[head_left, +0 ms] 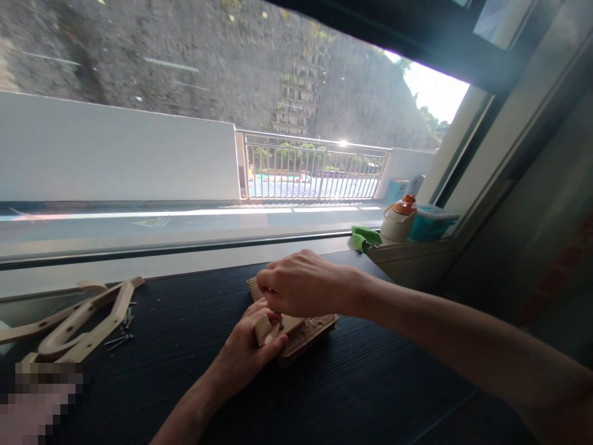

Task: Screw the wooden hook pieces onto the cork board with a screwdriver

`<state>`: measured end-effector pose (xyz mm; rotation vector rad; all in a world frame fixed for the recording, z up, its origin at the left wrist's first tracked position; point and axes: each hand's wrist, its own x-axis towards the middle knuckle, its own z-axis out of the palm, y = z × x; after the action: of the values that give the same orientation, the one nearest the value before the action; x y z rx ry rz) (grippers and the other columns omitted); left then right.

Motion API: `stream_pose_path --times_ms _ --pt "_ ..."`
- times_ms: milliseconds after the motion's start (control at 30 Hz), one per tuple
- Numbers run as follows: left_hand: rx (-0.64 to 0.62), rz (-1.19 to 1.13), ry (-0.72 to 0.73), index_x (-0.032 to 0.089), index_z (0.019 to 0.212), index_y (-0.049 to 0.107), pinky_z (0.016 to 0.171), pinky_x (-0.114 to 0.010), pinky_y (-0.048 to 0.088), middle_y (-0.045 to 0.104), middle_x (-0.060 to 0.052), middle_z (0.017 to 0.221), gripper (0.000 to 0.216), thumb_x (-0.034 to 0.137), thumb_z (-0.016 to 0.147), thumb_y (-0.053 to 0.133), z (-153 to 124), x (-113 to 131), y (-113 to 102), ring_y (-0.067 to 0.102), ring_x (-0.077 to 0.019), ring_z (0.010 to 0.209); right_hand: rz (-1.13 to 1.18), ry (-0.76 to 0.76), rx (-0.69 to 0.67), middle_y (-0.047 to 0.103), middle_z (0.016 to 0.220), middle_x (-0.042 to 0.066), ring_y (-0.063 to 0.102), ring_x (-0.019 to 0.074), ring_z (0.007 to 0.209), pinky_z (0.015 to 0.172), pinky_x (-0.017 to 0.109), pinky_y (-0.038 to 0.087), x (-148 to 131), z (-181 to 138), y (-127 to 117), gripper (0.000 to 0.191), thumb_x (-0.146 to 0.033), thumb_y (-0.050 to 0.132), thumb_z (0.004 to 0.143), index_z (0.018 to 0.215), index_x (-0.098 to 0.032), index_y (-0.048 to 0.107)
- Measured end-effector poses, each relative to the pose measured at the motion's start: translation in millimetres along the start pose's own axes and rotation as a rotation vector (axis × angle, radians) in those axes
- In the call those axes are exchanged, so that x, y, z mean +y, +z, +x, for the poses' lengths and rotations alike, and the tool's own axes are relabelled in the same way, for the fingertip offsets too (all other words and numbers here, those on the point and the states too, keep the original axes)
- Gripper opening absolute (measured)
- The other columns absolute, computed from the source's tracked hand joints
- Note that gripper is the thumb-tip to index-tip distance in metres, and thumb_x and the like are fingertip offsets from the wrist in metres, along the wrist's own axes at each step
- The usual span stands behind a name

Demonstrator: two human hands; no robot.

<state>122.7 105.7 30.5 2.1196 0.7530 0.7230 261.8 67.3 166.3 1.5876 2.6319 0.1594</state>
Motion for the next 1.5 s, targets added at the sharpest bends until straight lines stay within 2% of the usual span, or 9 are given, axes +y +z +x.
stream_pose_path --times_ms 100,200,533,767,933,1033,1133,1233,1500 --pt "-0.021 0.022 -0.007 0.018 0.084 0.061 0.084 -0.034 0.047 0.062 -0.008 0.1 0.015 0.029 0.074 0.059 -0.1 1.3 -0.8 0.059 -0.0225 0.096 0.031 -0.132 0.006 0.065 0.079 0.003 0.056 0.0132 0.066 0.051 0.025 0.026 4.5 -1.1 -1.2 0.018 -0.024 0.041 0.087 0.089 -0.017 0.058" --pt "-0.037 0.043 -0.01 0.018 0.083 0.061 0.087 -0.035 0.046 0.061 -0.007 0.1 0.014 0.031 0.076 0.058 -0.3 0.5 -1.0 0.057 -0.0227 0.099 0.011 -0.161 0.019 0.064 0.08 0.004 0.056 0.013 0.068 0.053 0.025 0.026 7.7 0.7 4.8 0.019 -0.023 0.041 0.088 0.087 -0.016 0.058" --pt "-0.036 0.019 -0.022 0.015 0.094 0.058 0.095 -0.038 0.043 0.052 -0.013 0.12 0.026 0.031 0.074 0.058 1.2 -6.9 3.8 0.046 -0.0276 0.118 -0.018 0.094 0.049 0.066 0.073 0.008 0.06 0.0167 0.066 0.051 0.026 0.027 4.4 -1.7 13.1 0.028 -0.029 0.038 0.091 0.081 -0.013 0.059" --pt "-0.057 0.048 -0.019 0.016 0.093 0.06 0.091 -0.036 0.045 0.057 -0.01 0.115 0.023 0.032 0.076 0.057 1.0 1.1 -0.1 0.053 -0.0255 0.11 -0.009 0.023 -0.005 0.065 0.074 0.005 0.058 0.0156 0.063 0.052 0.025 0.029 -0.2 -4.2 2.3 0.021 -0.028 0.038 0.089 0.086 -0.016 0.056" --pt "-0.076 0.046 -0.011 0.018 0.093 0.06 0.091 -0.035 0.046 0.062 -0.006 0.1 0.021 0.032 0.078 0.056 0.9 0.1 -0.7 0.057 -0.0221 0.102 0.069 -0.096 -0.017 0.065 0.075 0.002 0.056 0.0129 0.062 0.053 0.025 0.029 4.7 -5.3 2.8 0.017 -0.027 0.04 0.089 0.094 -0.019 0.054" --pt "-0.062 0.045 -0.014 0.017 0.091 0.059 0.095 -0.038 0.043 0.059 -0.009 0.106 0.02 0.031 0.077 0.057 1.1 -3.4 1.1 0.053 -0.0244 0.109 0.06 -0.048 0.011 0.066 0.076 0.004 0.059 0.0145 0.066 0.054 0.025 0.029 7.4 -4.7 8.7 0.02 -0.028 0.04 0.09 0.091 -0.017 0.056" --pt "-0.028 0.037 -0.014 0.016 0.093 0.059 0.103 -0.042 0.037 0.052 -0.013 0.121 0.024 0.031 0.074 0.058 1.4 -9.4 4.0 0.046 -0.0268 0.119 0.034 0.078 0.059 0.066 0.075 0.007 0.061 0.0172 0.068 0.055 0.026 0.031 9.6 -3.6 15.0 0.027 -0.032 0.038 0.091 0.09 -0.015 0.059" --pt "-0.019 0.014 0.005 0.016 0.095 0.058 0.106 -0.042 0.033 0.05 -0.013 0.125 0.026 0.032 0.074 0.058 1.6 -14.5 6.5 0.044 -0.0265 0.122 0.0 0.172 0.072 0.067 0.076 0.01 0.062 0.0193 0.07 0.056 0.026 0.034 8.8 -2.2 16.9 0.032 -0.034 0.037 0.091 0.089 -0.013 0.061" --pt "-0.04 0.025 -0.042 0.016 0.093 0.058 0.099 -0.042 0.04 0.052 -0.012 0.121 0.023 0.031 0.074 0.058 0.8 -6.4 3.2 0.045 -0.0282 0.12 -0.029 0.093 0.024 0.067 0.078 0.008 0.06 0.0167 0.069 0.055 0.025 0.031 0.7 -8.3 -0.3 0.028 -0.028 0.038 0.09 0.084 -0.015 0.062"
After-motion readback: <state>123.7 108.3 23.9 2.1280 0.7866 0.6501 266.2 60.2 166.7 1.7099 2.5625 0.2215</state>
